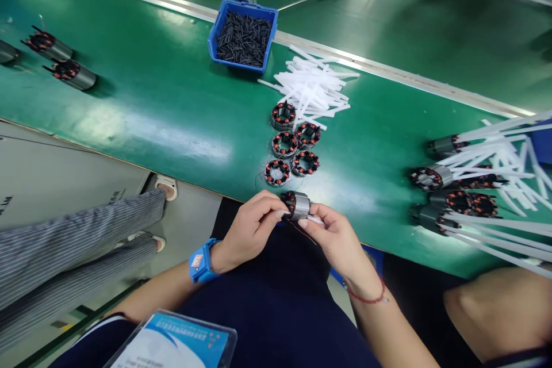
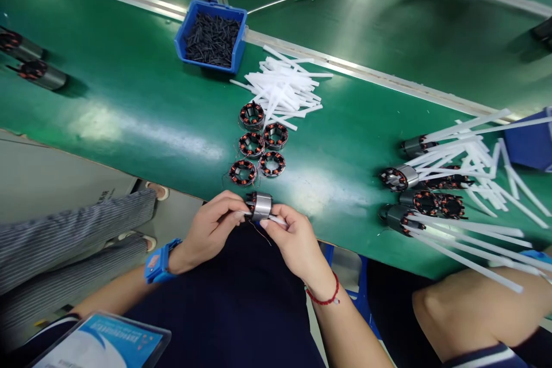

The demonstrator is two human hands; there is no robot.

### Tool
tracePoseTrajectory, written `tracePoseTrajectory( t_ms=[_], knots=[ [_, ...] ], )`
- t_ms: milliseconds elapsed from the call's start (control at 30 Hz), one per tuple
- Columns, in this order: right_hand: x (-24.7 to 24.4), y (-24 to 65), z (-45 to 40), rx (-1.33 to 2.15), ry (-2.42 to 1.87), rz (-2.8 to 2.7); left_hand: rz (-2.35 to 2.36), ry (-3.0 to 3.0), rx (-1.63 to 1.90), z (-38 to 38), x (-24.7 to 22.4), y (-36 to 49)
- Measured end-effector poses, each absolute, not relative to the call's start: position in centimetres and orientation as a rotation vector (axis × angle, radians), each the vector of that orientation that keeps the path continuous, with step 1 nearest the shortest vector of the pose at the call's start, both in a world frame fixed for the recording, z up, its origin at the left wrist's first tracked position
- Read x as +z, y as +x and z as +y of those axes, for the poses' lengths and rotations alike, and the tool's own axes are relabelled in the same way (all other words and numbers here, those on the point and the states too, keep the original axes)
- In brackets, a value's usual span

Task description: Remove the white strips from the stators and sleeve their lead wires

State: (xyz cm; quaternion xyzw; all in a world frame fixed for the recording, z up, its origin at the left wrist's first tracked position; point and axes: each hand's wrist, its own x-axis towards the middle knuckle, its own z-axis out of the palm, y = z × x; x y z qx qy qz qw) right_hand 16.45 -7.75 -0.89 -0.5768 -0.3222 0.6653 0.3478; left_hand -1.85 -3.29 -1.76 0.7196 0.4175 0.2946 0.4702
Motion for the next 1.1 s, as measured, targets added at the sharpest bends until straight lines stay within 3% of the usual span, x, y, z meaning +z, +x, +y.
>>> tracePoseTrajectory(
  t_ms=[133,400,833,933,1100],
  knots=[
    [-0.9,16.2,-8.2,1.670,-1.571,-0.888,0.974,1.717,0.757,-3.3,-1.5,-2.1],
    [-0.8,15.8,-8.8,1.349,-1.766,-1.242,1.067,1.719,0.484,-2.8,-0.5,-0.8],
    [0.7,20.3,-7.9,1.698,-1.577,-1.575,1.048,1.733,0.494,-2.9,-0.8,-0.8],
    [2.3,22.3,-4.8,1.440,-1.654,-1.730,1.013,1.723,0.514,-2.8,-1.1,-0.9],
    [3.0,22.6,4.3,0.509,-1.857,-1.693,0.982,1.753,0.569,-2.6,-1.7,-1.0]
  ],
)
